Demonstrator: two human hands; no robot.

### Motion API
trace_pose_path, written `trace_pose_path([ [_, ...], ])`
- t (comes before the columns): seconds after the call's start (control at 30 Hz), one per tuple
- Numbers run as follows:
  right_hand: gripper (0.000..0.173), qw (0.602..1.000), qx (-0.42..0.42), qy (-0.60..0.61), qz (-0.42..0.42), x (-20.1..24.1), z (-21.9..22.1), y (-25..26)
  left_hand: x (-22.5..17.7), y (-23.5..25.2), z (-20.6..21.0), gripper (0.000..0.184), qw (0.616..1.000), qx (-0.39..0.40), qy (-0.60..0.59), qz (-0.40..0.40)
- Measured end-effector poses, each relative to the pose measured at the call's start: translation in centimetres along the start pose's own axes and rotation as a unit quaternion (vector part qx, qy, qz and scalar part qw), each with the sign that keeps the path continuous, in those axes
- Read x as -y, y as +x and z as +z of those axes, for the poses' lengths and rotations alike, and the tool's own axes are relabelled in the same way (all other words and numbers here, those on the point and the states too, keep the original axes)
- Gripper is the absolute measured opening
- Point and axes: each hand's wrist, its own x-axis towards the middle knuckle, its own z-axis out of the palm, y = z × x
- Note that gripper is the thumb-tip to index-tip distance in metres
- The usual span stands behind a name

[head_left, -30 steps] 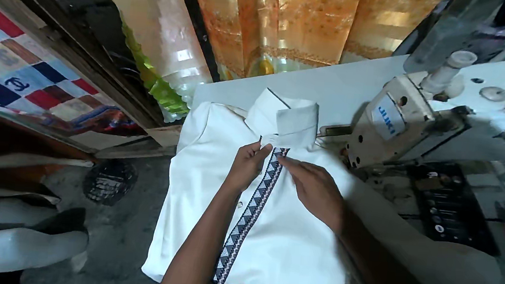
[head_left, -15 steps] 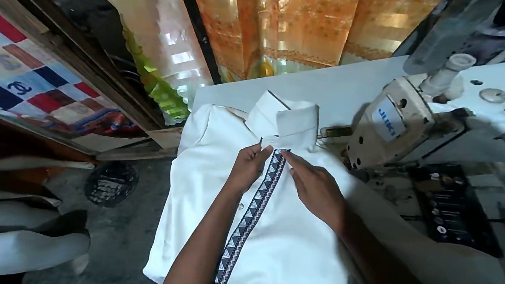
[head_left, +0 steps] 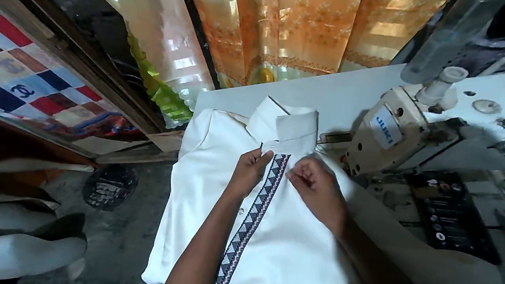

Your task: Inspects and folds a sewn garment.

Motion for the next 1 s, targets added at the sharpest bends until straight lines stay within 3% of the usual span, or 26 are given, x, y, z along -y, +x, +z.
trace_pose_path([
  [0.07, 0.016, 0.979, 0.007, 0.173, 0.106, 0.9, -0.7, 0.7, -0.1, 0.0, 0.1, 0.019, 1.000, -0.002, -0.003, 0.005],
  [0.17, 0.019, 0.886, 0.035, 0.404, 0.223, 1.5, -1.2, 1.3, 0.1, 0.1, 0.0, 0.018, 1.000, 0.000, 0.004, 0.008],
  [0.23, 0.024, 0.824, 0.054, 0.493, 0.273, 2.2, -1.7, 1.6, 0.0, 0.2, 0.2, 0.018, 1.000, -0.003, 0.010, 0.008],
  [0.3, 0.028, 0.796, 0.073, 0.520, 0.301, 2.9, -1.9, 2.3, -0.4, 0.2, 0.2, 0.019, 1.000, -0.003, 0.026, 0.004],
  [0.33, 0.026, 0.803, 0.079, 0.505, 0.305, 3.2, -1.8, 2.9, -0.6, 0.2, 0.1, 0.020, 1.000, 0.000, 0.029, 0.001],
  [0.4, 0.017, 0.855, 0.069, 0.437, 0.269, 4.2, -1.3, 4.3, -0.6, 0.2, 0.2, 0.019, 1.000, 0.000, 0.023, 0.002],
  [0.47, 0.048, 0.911, 0.102, 0.370, 0.148, 7.2, -1.4, 5.2, -0.6, 0.3, 0.3, 0.016, 1.000, 0.002, 0.007, 0.014],
  [0.5, 0.054, 0.919, 0.137, 0.361, 0.075, 9.3, -2.0, 5.4, -0.7, 0.2, 0.3, 0.016, 1.000, 0.000, 0.001, 0.026],
  [0.53, 0.051, 0.913, 0.176, 0.367, 0.002, 11.4, -2.5, 5.3, -0.9, -0.1, 0.5, 0.018, 0.999, -0.008, -0.005, 0.036],
  [0.63, 0.038, 0.847, 0.306, 0.400, -0.173, 14.4, -3.4, 4.5, -2.0, -1.2, 0.6, 0.013, 0.999, -0.004, -0.017, 0.033],
  [0.67, 0.039, 0.848, 0.315, 0.389, -0.176, 13.7, -3.2, 4.0, -2.2, -1.1, 0.7, 0.011, 0.999, 0.004, -0.022, 0.038],
  [0.73, 0.033, 0.925, 0.229, 0.278, -0.121, 9.7, -2.0, 2.4, -0.8, -0.1, 0.3, 0.013, 0.998, 0.020, -0.032, 0.050],
  [0.77, 0.029, 0.976, 0.154, 0.132, -0.083, 7.3, -1.0, 1.6, -0.6, 0.1, 0.3, 0.014, 0.999, 0.014, -0.025, 0.042],
  [0.8, 0.033, 0.993, 0.103, -0.023, -0.050, 4.9, 0.0, 1.0, -0.6, 0.2, 0.3, 0.015, 0.999, 0.005, -0.014, 0.028],
  [0.87, 0.048, 0.976, 0.078, -0.197, -0.045, 0.9, 1.7, 0.0, -0.2, 0.6, 0.2, 0.016, 0.999, -0.008, 0.035, 0.022],
  [1.0, 0.054, 0.941, 0.108, -0.315, -0.057, -1.1, 2.9, -1.1, 0.5, 0.7, 0.4, 0.015, 0.978, -0.045, 0.199, 0.050],
])
